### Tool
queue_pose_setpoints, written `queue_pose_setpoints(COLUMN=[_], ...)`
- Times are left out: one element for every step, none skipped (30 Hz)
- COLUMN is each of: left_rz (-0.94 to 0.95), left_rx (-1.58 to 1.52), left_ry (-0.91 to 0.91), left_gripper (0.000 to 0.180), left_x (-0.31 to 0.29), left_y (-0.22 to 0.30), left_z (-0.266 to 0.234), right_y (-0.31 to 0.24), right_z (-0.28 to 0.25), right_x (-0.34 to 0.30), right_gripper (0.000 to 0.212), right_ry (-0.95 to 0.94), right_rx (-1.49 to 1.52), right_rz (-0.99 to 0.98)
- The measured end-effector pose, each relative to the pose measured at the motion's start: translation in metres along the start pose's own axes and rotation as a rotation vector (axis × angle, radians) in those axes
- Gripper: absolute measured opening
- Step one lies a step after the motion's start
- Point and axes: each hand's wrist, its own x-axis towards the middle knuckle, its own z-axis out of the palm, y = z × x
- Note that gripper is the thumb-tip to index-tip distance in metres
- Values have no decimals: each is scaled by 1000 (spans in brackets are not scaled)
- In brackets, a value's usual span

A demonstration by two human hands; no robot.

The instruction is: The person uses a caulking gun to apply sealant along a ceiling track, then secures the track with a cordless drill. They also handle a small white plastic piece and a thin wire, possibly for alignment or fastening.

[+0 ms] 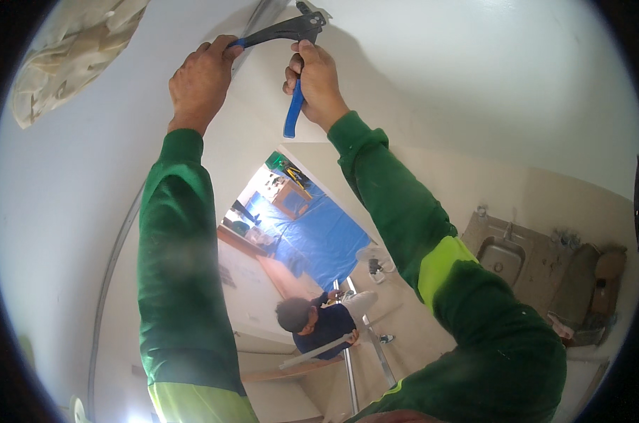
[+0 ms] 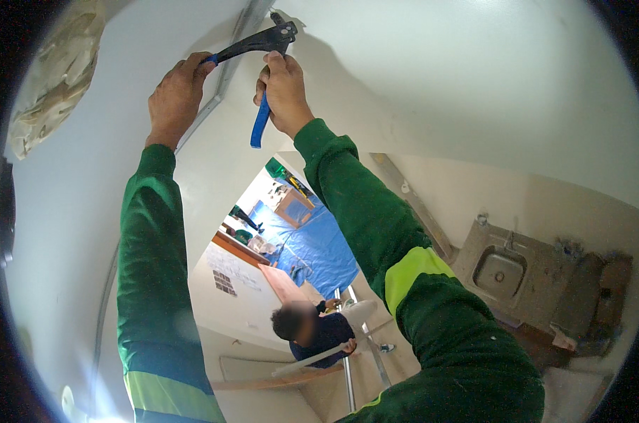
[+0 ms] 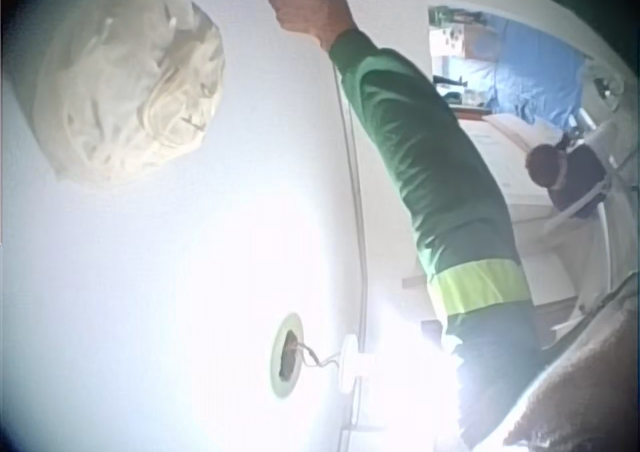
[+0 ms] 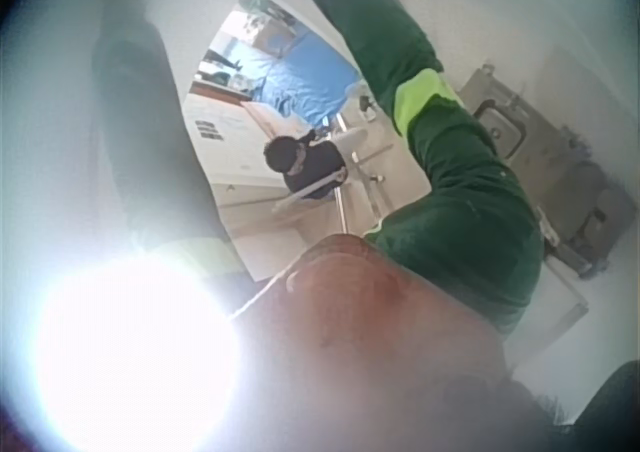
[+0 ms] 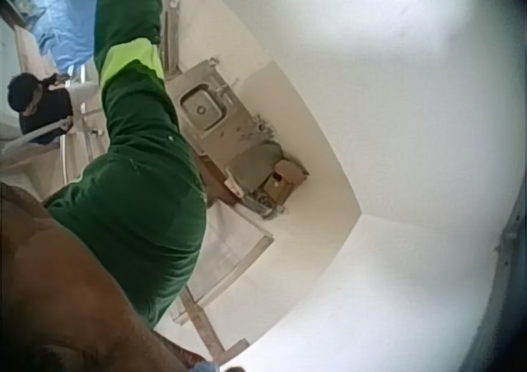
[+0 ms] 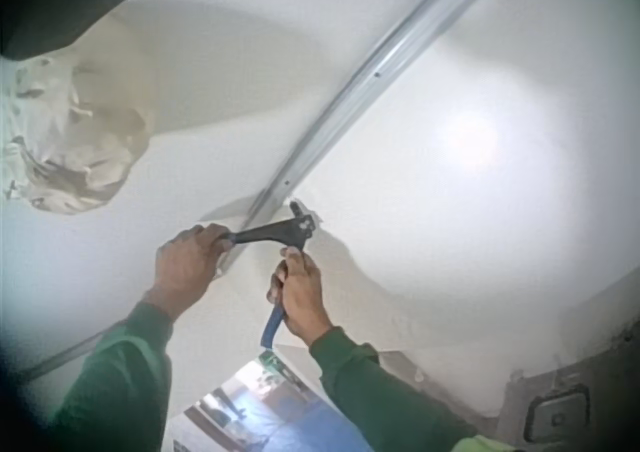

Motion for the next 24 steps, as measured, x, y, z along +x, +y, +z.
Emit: queue_pose_setpoints(left_rz=[-2,6,14,21,21,26,32,26,19,11,4,-7,-17,-13,-4,5,41,73,106,92,76,60,101,105], left_rx=[5,7,10,13,8,8,7,-2,-11,-20,-1,17,36,32,29,26,75,123,170,148,131,113,89,78], left_ry=[-9,-2,7,16,18,16,15,12,3,-5,-13,-16,-20,-18,-17,-15,7,25,43,41,33,26,76,82], left_gripper=[38,38,39,39,39,39,39,39,39,39,39,39,39,39,39,39,39,39,39,38,37,36,32,32], left_x=[0,0,2,2,1,1,1,2,1,1,0,-2,-3,-5,-6,-6,-4,-5,-7,-5,-2,-1,-4,-4], left_y=[0,1,1,0,-3,-3,-3,-1,-2,-2,-1,1,2,1,1,1,2,3,5,5,2,1,2,3], left_z=[0,2,5,7,7,5,4,3,2,1,1,1,1,0,-4,-9,-13,-14,-15,-17,-18,-17,-14,-14], right_y=[1,2,2,0,0,1,3,4,5,4,4,3,2,1,-1,-2,-3,-1,1,3,5,5,6,5], right_z=[-1,-2,-3,-5,-5,-5,-4,-4,-5,-7,-9,-8,-7,-7,-9,-11,-12,-11,-9,-7,-4,-5,-7,-7], right_x=[0,0,1,1,2,2,3,3,4,5,6,5,5,5,5,5,6,3,2,1,4,1,-2,-2], right_gripper=[29,29,29,29,29,29,29,29,29,29,30,29,28,28,28,28,29,29,28,28,28,28,28,29], right_ry=[0,1,-10,-20,-30,-32,-34,-36,-42,-49,-56,-62,-69,-76,-91,-107,-122,-118,-114,-110,-101,-90,-79,-70], right_rx=[4,8,21,34,46,41,36,31,24,18,13,13,14,15,41,66,92,105,119,131,110,103,95,89], right_rz=[2,5,3,2,0,-2,-5,-7,-6,-5,-4,-1,1,3,9,14,19,15,10,5,-14,-13,-12,-19])
